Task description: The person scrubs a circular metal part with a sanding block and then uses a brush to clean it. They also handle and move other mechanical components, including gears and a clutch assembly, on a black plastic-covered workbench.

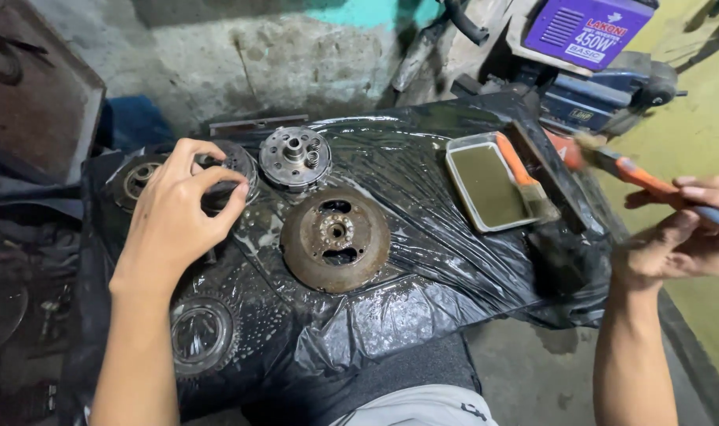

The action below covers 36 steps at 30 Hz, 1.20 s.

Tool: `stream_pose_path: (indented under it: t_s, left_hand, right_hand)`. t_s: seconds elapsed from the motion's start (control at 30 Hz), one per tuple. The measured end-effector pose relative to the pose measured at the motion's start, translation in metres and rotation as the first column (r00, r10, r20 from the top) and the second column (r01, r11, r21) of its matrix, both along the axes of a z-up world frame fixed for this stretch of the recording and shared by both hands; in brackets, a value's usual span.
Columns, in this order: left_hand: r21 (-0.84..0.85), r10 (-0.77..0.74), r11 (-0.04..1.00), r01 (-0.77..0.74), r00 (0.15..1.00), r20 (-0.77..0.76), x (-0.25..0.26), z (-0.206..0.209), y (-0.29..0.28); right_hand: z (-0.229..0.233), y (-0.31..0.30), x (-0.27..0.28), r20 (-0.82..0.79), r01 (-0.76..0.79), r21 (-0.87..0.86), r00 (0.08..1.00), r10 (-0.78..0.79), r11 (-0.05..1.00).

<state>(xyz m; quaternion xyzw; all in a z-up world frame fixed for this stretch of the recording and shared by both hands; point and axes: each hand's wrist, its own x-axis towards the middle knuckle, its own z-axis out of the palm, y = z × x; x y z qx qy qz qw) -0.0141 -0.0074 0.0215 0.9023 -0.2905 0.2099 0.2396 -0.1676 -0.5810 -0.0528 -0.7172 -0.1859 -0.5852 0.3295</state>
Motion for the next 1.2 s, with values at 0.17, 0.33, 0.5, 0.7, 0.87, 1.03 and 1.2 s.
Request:
stream_pose_path:
  t_s: [0.17, 0.33, 0.5, 0.7, 0.87, 1.03, 1.2]
  left_hand:
    - [-0.006, 0.017, 1.0, -0.017, 1.0, -0.011, -0.003, 0.002, -0.001]
    - [-0.03, -0.003, 1.0, 0.002, 1.0, -0.008, -0.002, 0.005, 0.003]
    - [-0.021, -0.011, 1.0, 0.011, 1.0, 0.002, 0.0, 0.006, 0.004]
    - [-0.01, -0.008, 1.0, 0.008, 1.0, -0.003, -0.001, 0.005, 0.001]
    - [-0.003, -0.006, 1.0, 0.006, 1.0, -0.015, -0.001, 0.001, 0.0]
    - [0.003, 0.009, 1.0, -0.009, 0.999, -0.04, -0.002, 0.001, -0.003]
    - [0.007, 0.022, 1.0, -0.022, 0.998, -0.051, -0.002, 0.002, -0.005]
  right_hand:
    - [0.059, 0.104, 0.04, -0.088, -0.025, 0.003, 0.996, 0.025, 1.0]
    - [0.078, 0.136, 0.06, -0.357, -0.026, 0.002, 0.934, 0.025, 1.0]
    - [0.077, 0.126, 0.065, -0.51, 0.026, 0.127, 0.859, 0.043, 0.992]
    - [0.06, 0.12, 0.066, -0.664, 0.072, -0.085, 0.739, -0.111, 0.994]
    - [0.059, 0.111, 0.06, -0.637, 0.039, 0.031, 0.77, -0.011, 0.999]
    - [0.07, 0.11, 0.045, -0.578, 0.093, 0.038, 0.814, -0.054, 0.995]
    - [0.076, 0.139, 0.031, -0.531, -0.003, 0.232, 0.837, 0.129, 0.973]
